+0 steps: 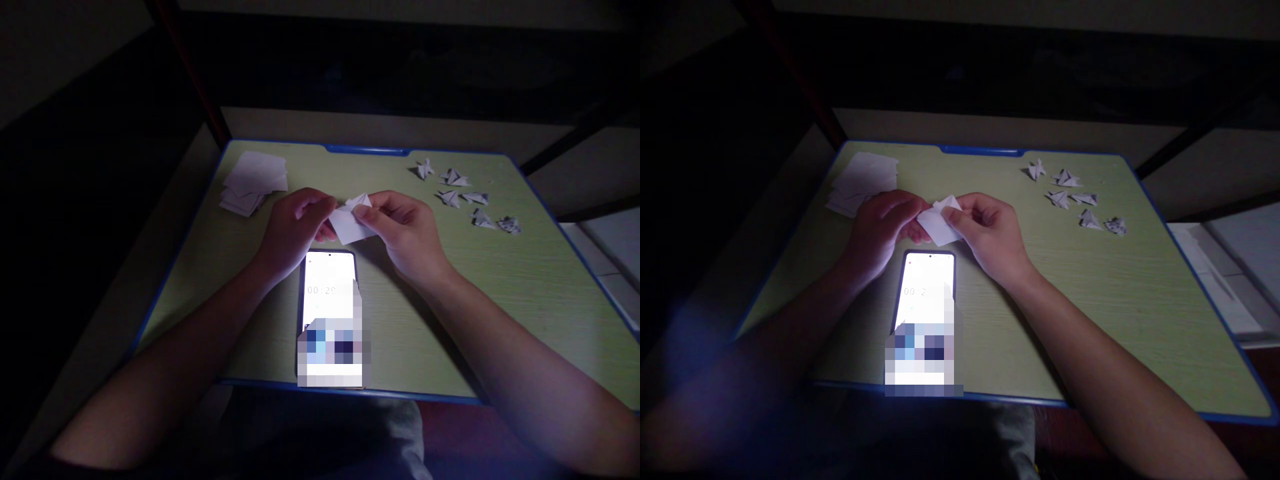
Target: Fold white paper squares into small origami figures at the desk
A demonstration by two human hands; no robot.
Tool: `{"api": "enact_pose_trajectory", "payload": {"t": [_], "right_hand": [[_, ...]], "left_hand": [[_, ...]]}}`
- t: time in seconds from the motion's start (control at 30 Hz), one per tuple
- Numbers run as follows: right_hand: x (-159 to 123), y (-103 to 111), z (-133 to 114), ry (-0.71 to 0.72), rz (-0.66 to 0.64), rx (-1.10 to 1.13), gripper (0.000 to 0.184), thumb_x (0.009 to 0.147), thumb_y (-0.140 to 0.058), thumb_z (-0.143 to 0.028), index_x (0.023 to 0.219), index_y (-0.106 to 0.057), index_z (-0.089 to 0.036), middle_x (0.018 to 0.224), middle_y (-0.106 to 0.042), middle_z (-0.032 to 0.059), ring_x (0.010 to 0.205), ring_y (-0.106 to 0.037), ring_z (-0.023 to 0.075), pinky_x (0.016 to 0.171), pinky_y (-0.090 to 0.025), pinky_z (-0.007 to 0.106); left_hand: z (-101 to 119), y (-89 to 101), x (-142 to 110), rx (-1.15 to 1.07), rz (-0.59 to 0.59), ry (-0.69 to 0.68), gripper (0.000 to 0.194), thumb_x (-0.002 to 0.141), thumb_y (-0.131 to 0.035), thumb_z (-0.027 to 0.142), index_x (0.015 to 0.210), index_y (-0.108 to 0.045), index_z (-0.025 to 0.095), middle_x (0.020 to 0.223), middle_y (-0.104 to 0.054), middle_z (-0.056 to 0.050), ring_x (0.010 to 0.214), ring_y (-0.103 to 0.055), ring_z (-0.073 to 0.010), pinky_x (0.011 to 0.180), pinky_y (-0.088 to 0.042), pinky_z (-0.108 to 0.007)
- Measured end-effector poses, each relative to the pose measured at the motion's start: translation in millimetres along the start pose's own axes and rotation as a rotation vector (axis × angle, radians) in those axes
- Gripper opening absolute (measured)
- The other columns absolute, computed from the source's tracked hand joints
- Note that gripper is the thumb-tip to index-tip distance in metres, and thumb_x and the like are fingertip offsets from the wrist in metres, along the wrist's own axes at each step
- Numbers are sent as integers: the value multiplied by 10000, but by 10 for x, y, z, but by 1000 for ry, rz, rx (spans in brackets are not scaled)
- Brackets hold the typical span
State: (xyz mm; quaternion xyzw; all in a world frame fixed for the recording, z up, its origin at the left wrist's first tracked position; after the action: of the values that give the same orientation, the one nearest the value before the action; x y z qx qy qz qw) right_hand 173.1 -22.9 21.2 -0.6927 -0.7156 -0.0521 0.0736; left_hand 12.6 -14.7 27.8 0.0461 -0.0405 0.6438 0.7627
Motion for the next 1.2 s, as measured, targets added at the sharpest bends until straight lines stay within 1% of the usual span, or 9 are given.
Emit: {"api": "enact_pose_trajectory", "payload": {"t": [0.2, 0.33, 0.57, 0.7, 0.8, 0.87, 0.93, 1.03, 1.2], "right_hand": [[-6, 1, -52, 102, -37, -65, 290, 681, -840, -439, 743, -701, -192, 651, -639, -18, 586, -544, 98, 525, -411, 246], [-4, 10, -68, 113, -98, -64, 281, 725, -805, -466, 763, -690, -211, 687, -651, -12, 605, -562, 107, 538, -440, 257], [11, 43, -64, 91, -223, -35, 258, 772, -775, -448, 801, -682, -209, 725, -668, -1, 620, -583, 111, 546, -462, 264], [3, 54, -54, 41, -244, 7, 248, 774, -779, -441, 804, -690, -212, 713, -678, -7, 612, -589, 107, 540, -468, 257], [-13, 46, -53, 11, -267, 10, 249, 767, -785, -439, 814, -694, -212, 713, -685, -6, 610, -596, 108, 537, -473, 255], [-22, 36, -56, -3, -273, 7, 273, 751, -793, -456, 803, -693, -208, 709, -685, -4, 597, -588, 106, 530, -468, 254], [-25, 30, -56, -14, -264, -9, 287, 736, -800, -466, 785, -693, -205, 698, -679, -4, 584, -574, 103, 522, -453, 255], [-14, 33, -43, -14, -223, -38, 253, 734, -808, -431, 770, -699, -205, 686, -667, -7, 570, -551, 101, 515, -425, 260], [9, 57, -9, 0, -109, -30, 166, 774, -778, -360, 757, -711, -209, 701, -672, -9, 564, -537, 99, 527, -407, 268]], "left_hand": [[-41, 12, 3, -174, -92, 153, 145, 807, -587, 187, 668, -582, 151, 513, -612, 15, 428, -564, -82, 418, -397, -187], [5, 32, 14, -167, -171, 187, 181, 801, -573, 156, 621, -582, 151, 503, -598, 11, 426, -547, -78, 410, -375, -187], [37, 149, 36, 29, -304, 83, 156, 810, -604, 201, 672, -651, 144, 525, -619, 21, 453, -571, -79, 463, -431, -193], [73, 212, 44, 147, -394, 5, 161, 809, -626, 268, 738, -677, 132, 574, -652, 9, 497, -603, -83, 513, -461, -198], [139, 225, 35, 264, -469, 26, 184, 802, -621, 289, 730, -681, 132, 589, -670, 6, 520, -616, -85, 528, -457, -189], [182, 209, 23, 338, -508, 57, 176, 791, -604, 257, 679, -668, 137, 572, -659, 21, 519, -615, -80, 532, -445, -177], [209, 182, 13, 368, -506, 65, 165, 771, -594, 216, 634, -652, 143, 549, -636, 38, 510, -610, -75, 533, -439, -171], [209, 140, 3, 329, -427, 38, 144, 748, -598, 175, 612, -635, 146, 557, -629, 34, 499, -600, -78, 516, -438, -176], [189, 91, -20, 304, -287, -18, 129, 758, -656, 228, 661, -649, 144, 567, -628, 14, 503, -575, -85, 485, -407, -189]]}}
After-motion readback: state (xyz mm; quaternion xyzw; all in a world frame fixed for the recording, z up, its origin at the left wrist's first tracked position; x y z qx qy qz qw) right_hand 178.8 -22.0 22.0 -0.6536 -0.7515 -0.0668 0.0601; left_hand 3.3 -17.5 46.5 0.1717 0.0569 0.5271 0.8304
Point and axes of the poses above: each hand's wrist, its own x-axis towards the middle knuckle, its own y-axis out of the back of the hand, z = x × y, the point moved 2 cm from there along x, towards the middle knuckle
